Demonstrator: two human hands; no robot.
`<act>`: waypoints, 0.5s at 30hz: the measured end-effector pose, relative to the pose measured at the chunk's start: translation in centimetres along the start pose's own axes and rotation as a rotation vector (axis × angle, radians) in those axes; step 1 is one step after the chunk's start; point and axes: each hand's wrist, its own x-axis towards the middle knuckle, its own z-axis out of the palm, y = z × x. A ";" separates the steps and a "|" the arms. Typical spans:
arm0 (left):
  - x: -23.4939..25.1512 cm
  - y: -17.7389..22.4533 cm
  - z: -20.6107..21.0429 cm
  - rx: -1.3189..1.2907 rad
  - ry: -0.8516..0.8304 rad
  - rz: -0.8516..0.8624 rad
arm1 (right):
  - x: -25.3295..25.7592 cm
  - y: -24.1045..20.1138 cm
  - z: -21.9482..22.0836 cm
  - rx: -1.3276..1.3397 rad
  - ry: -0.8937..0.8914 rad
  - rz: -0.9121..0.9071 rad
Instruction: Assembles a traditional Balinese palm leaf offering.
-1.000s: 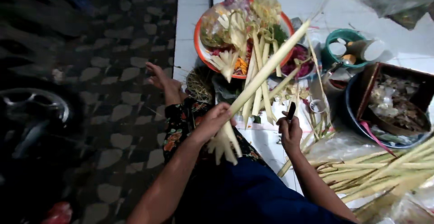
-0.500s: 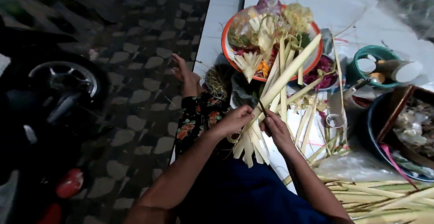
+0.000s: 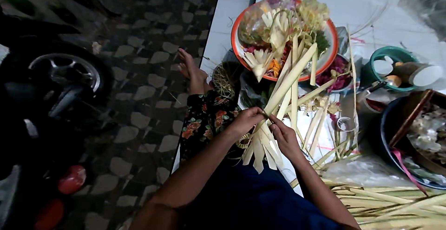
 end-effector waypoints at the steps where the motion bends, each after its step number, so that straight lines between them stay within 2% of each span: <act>1: 0.0 0.0 0.1 -0.007 0.001 -0.008 | -0.1 -0.1 -0.1 -0.002 -0.008 0.004; 15: -0.2 -0.7 0.0 -0.190 -0.141 -0.066 | -0.4 0.4 -0.5 -0.035 -0.045 0.005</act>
